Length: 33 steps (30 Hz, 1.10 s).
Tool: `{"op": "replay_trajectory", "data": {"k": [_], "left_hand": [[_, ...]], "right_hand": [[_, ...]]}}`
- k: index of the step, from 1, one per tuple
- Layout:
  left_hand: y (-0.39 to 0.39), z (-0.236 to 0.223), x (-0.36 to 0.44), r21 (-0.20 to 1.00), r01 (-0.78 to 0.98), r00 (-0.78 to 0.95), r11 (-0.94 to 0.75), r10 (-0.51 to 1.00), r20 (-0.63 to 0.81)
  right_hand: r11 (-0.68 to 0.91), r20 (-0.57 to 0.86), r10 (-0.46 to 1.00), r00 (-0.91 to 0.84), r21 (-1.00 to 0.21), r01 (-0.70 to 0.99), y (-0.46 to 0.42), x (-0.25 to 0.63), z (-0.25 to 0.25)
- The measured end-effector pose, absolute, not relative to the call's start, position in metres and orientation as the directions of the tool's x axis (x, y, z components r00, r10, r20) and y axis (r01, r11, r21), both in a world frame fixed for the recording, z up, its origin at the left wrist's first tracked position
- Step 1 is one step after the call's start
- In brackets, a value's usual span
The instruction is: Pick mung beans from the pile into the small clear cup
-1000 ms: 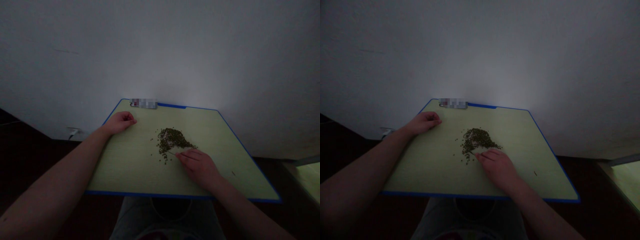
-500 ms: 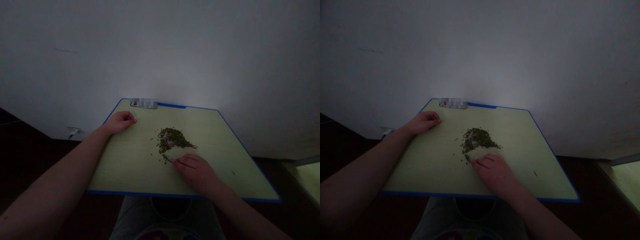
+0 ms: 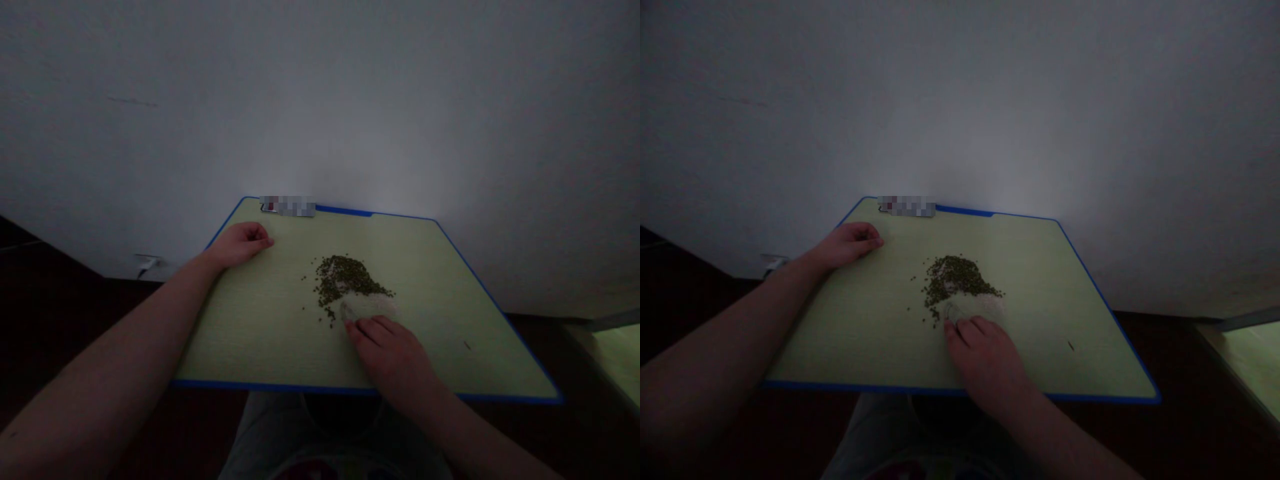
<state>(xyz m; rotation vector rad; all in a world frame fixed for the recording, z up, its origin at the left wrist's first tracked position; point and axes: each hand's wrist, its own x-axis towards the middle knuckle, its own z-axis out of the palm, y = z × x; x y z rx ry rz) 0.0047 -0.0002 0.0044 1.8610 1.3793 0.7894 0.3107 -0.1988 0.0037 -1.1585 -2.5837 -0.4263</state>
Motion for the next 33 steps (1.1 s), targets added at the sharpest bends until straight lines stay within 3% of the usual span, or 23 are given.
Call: {"op": "replay_trajectory", "data": {"k": [9,24,33], "left_hand": [[0.002,0.003,0.003,0.812,0.549,0.256,-0.198,0.965,0.062],[0.001,0.004,0.003,0.798,0.567,0.252,-0.206,0.965,0.07],[0.003,-0.001,0.001,0.8,0.557,0.261,-0.224,0.961,0.087]], "right_hand": [[0.706,0.368,0.635,-0.679,0.08,0.704,-0.204,0.306,0.001],[0.568,0.333,0.734,-0.593,0.178,0.803,-0.195,0.32,0.001],[0.587,0.377,0.715,-0.589,0.134,0.798,-0.196,0.322,0.002]]}}
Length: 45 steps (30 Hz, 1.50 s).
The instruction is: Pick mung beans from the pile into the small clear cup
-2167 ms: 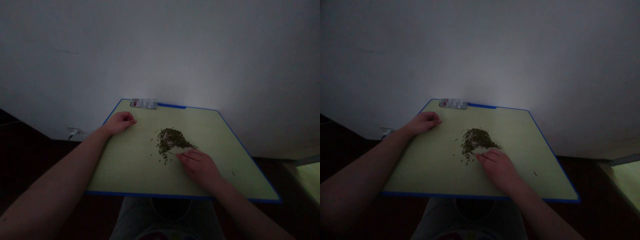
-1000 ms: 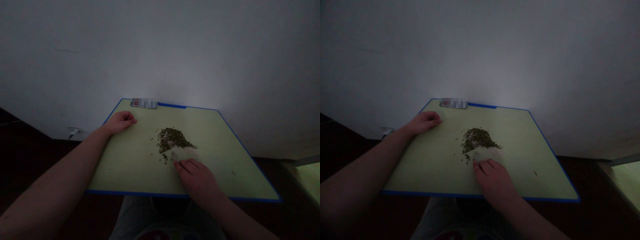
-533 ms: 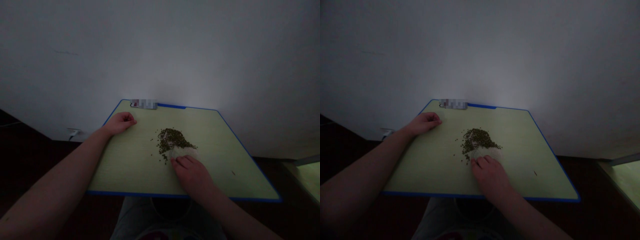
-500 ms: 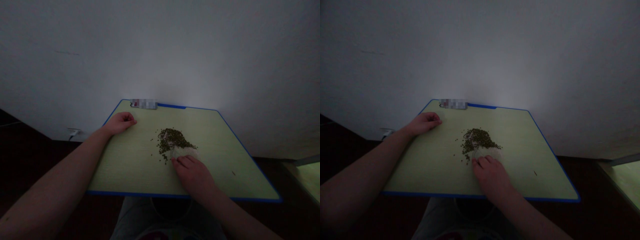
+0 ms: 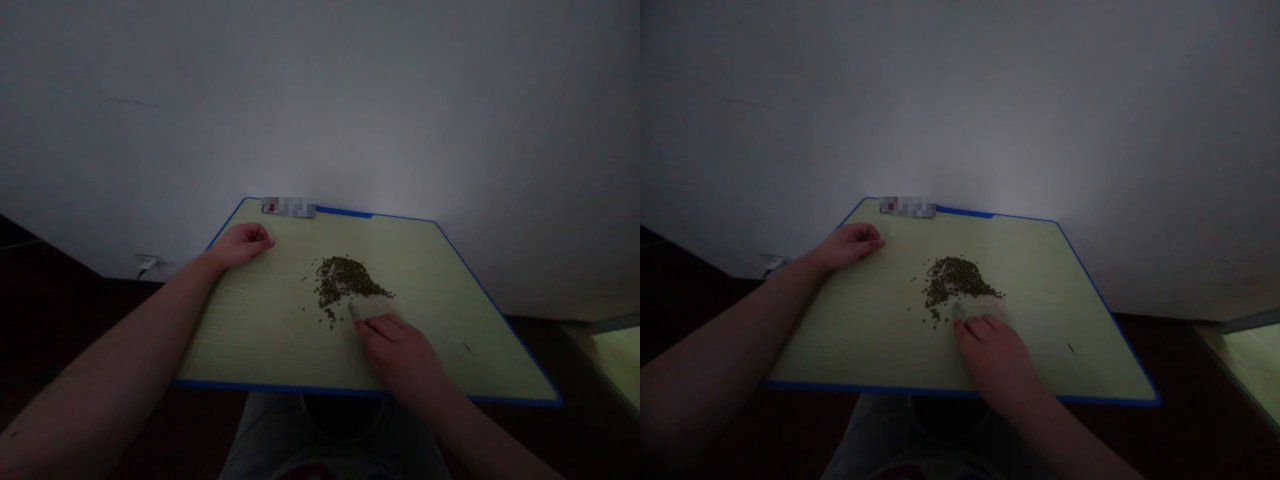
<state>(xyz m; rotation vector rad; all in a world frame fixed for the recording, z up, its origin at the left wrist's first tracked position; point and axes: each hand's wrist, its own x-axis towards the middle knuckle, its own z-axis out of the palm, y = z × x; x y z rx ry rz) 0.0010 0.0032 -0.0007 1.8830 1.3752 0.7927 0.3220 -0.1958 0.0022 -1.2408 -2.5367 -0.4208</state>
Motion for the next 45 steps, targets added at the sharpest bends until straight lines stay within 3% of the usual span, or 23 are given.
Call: {"op": "replay_trajectory", "data": {"k": [17,25,30,45], "left_hand": [[0.004,-0.001,0.001,0.807,0.544,0.269,-0.229,0.959,0.091],[0.006,-0.003,-0.001,0.792,0.562,0.277,-0.239,0.956,0.092],[0.006,-0.004,-0.001,0.799,0.554,0.271,-0.234,0.958,0.093],[0.004,0.0,0.001,0.804,0.55,0.275,-0.225,0.958,0.08]], "right_hand": [[0.691,0.436,0.623,-0.65,0.082,0.718,-0.188,0.325,0.001],[0.657,0.5,0.703,-0.505,-0.185,0.731,-0.176,0.327,0.004],[0.636,0.456,0.753,-0.475,-0.318,0.703,-0.167,0.326,0.011],[0.689,0.397,0.725,-0.563,-0.424,0.588,-0.15,0.313,0.017]]}}
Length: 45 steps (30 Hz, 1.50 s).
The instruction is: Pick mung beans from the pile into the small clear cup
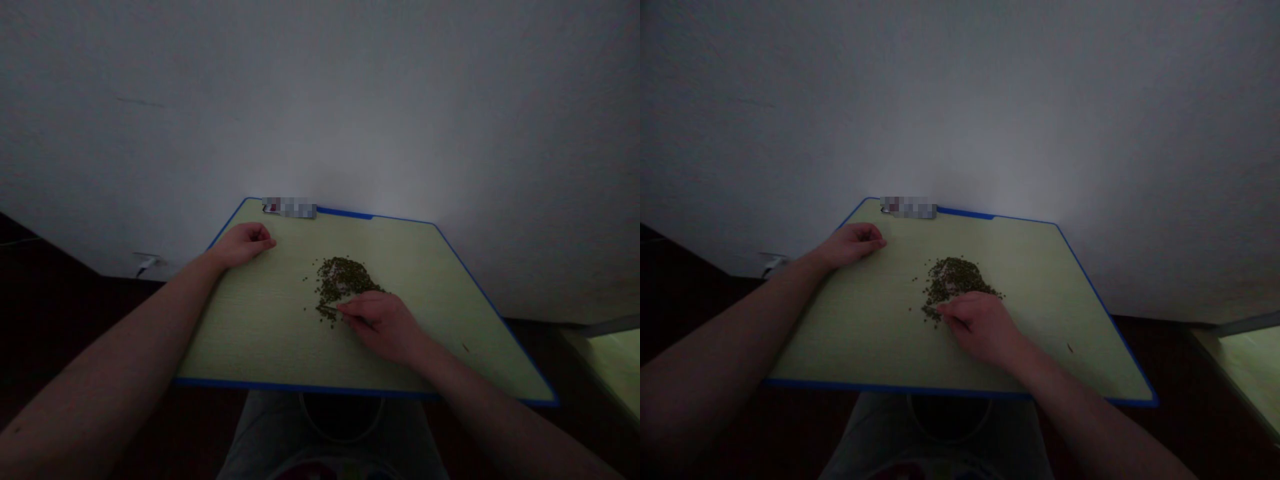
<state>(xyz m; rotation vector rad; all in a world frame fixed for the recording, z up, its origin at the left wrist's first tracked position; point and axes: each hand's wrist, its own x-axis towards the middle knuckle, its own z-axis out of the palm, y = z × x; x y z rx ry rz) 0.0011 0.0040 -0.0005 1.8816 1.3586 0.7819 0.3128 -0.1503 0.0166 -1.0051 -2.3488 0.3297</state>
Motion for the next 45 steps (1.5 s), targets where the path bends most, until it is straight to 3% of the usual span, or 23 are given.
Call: {"op": "replay_trajectory", "data": {"k": [8,20,27,37,45], "left_hand": [[0.003,0.002,0.003,0.801,0.559,0.264,-0.215,0.962,0.074],[0.002,0.001,0.002,0.801,0.555,0.271,-0.224,0.959,0.08],[0.002,0.001,0.002,0.796,0.562,0.263,-0.224,0.961,0.085],[0.002,0.002,0.002,0.802,0.557,0.264,-0.215,0.962,0.075],[0.001,0.002,0.002,0.808,0.551,0.26,-0.209,0.963,0.071]], "right_hand": [[0.66,0.425,0.747,-0.511,-0.387,0.644,-0.165,0.316,0.018],[0.619,0.441,0.782,-0.441,-0.463,0.634,-0.168,0.32,0.013],[0.654,0.449,0.753,-0.481,-0.432,0.621,-0.17,0.317,0.015],[0.664,0.475,0.726,-0.496,-0.297,0.686,-0.177,0.311,0.009],[0.559,0.436,0.815,-0.381,-0.423,0.713,-0.168,0.318,0.012]]}}
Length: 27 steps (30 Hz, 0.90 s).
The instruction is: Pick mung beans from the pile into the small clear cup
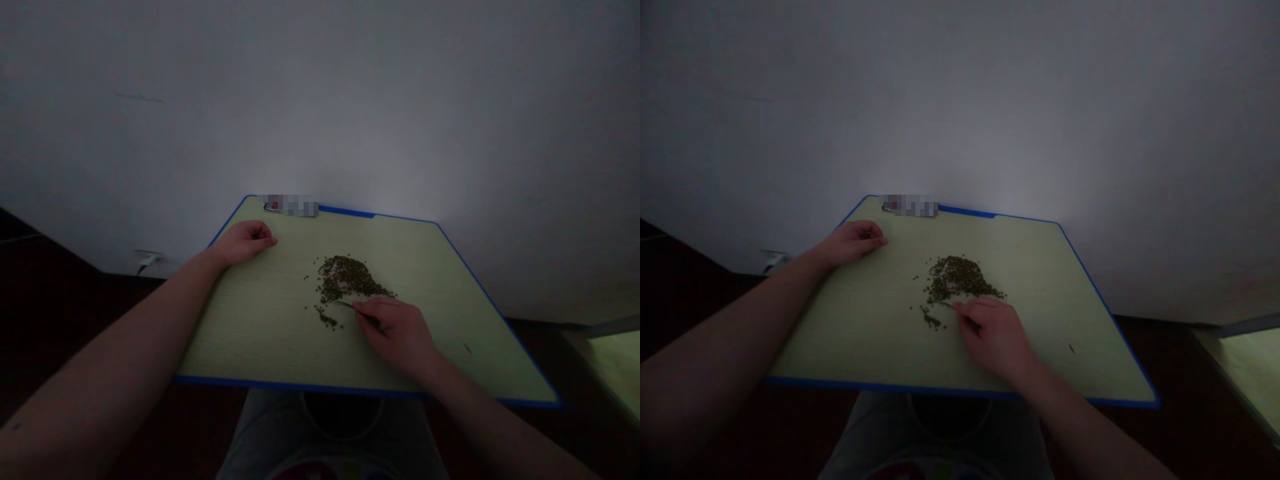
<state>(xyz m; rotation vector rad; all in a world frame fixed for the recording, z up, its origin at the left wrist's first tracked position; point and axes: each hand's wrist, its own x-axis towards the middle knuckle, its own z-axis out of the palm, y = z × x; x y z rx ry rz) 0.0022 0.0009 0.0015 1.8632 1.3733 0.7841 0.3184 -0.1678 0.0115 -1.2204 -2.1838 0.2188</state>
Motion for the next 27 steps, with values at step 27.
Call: {"op": "replay_trajectory", "data": {"k": [27], "left_hand": [[0.003,0.001,0.002,0.804,0.551,0.266,-0.222,0.96,0.083]], "right_hand": [[0.64,0.463,0.758,-0.46,-0.391,0.661,-0.174,0.317,0.011]]}}
